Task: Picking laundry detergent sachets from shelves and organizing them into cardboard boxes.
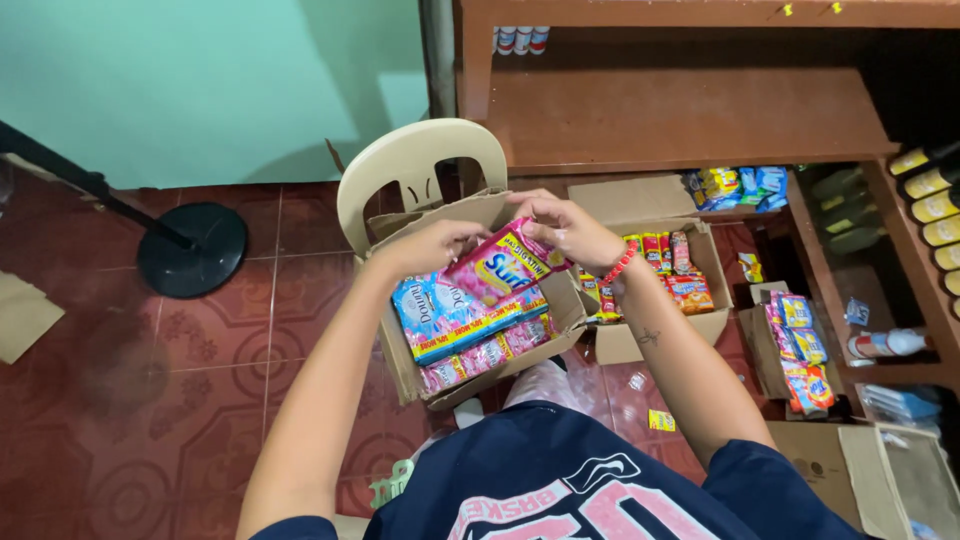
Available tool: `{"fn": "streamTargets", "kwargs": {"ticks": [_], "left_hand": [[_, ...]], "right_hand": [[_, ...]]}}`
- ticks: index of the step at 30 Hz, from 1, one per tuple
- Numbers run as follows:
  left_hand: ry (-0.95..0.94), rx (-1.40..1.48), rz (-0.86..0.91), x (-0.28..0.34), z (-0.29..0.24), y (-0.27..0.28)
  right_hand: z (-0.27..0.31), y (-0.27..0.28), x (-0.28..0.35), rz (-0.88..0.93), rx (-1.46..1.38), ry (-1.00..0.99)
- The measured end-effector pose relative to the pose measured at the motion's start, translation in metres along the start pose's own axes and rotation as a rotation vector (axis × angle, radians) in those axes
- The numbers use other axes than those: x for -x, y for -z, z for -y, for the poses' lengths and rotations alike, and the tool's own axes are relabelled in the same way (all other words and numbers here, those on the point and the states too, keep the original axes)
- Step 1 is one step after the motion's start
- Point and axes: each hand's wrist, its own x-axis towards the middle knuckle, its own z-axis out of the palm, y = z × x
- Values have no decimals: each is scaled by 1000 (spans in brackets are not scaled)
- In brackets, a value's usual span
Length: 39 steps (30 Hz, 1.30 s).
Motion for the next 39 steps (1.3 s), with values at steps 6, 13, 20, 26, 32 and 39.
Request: {"fn": "streamTargets", "kwargs": {"ticks": [6, 13, 20, 26, 32, 39], "left_hand": [[-223, 21, -85, -5, -51, -16], [-272, 42, -98, -36, -21, -31], [-122, 35, -30, -22, -2, -17], [113, 101, -116, 25, 86, -2], [159, 43, -244, 32, 125, -6], [96, -177, -390, 26, 162, -23]], "right_hand": [[10, 9, 12, 9, -295, -176], [20, 13, 22, 60, -394, -134], [10, 21, 23, 91, -546, -222], [26, 39, 29, 7, -823, -136], [20, 22, 17, -50, -1097, -169], [48, 4, 2, -42, -788, -155]]}}
